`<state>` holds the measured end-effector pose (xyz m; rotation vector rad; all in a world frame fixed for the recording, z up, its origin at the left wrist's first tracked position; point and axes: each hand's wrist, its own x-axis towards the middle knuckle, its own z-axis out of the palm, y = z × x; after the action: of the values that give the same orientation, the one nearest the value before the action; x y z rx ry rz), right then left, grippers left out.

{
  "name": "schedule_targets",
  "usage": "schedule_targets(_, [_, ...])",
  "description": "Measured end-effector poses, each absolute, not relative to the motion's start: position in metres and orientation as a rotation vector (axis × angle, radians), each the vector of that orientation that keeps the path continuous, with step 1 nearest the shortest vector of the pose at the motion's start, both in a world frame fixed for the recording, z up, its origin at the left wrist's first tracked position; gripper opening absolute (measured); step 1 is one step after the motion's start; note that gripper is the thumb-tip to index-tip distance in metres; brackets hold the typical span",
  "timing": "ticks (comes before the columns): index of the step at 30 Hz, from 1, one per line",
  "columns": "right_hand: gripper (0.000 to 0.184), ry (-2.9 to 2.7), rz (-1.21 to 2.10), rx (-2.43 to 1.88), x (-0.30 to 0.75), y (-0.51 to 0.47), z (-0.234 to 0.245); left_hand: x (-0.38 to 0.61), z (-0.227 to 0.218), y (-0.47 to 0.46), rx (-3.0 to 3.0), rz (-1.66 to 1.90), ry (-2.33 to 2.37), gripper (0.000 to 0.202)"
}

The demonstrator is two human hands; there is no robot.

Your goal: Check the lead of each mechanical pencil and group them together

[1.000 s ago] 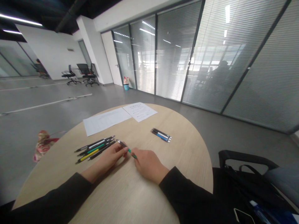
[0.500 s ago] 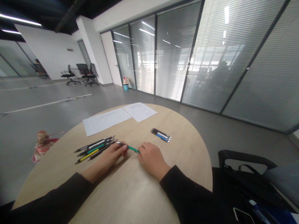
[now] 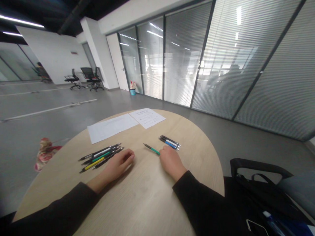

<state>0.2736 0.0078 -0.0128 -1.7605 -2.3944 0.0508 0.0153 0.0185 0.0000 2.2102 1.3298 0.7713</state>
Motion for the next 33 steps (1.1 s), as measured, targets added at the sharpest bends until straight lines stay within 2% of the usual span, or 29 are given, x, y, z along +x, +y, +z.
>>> schedule_targets(18, [0.017,-2.128,0.032,-2.121,0.314,0.026,-0.018,0.014,0.001,0.018,2.361,0.624,1.29,0.025])
schedule_targets(33, [0.014,-2.045,0.038,-2.135,0.316,0.028,-0.018,0.013,-0.002,0.019,2.37,0.584,1.275,0.026])
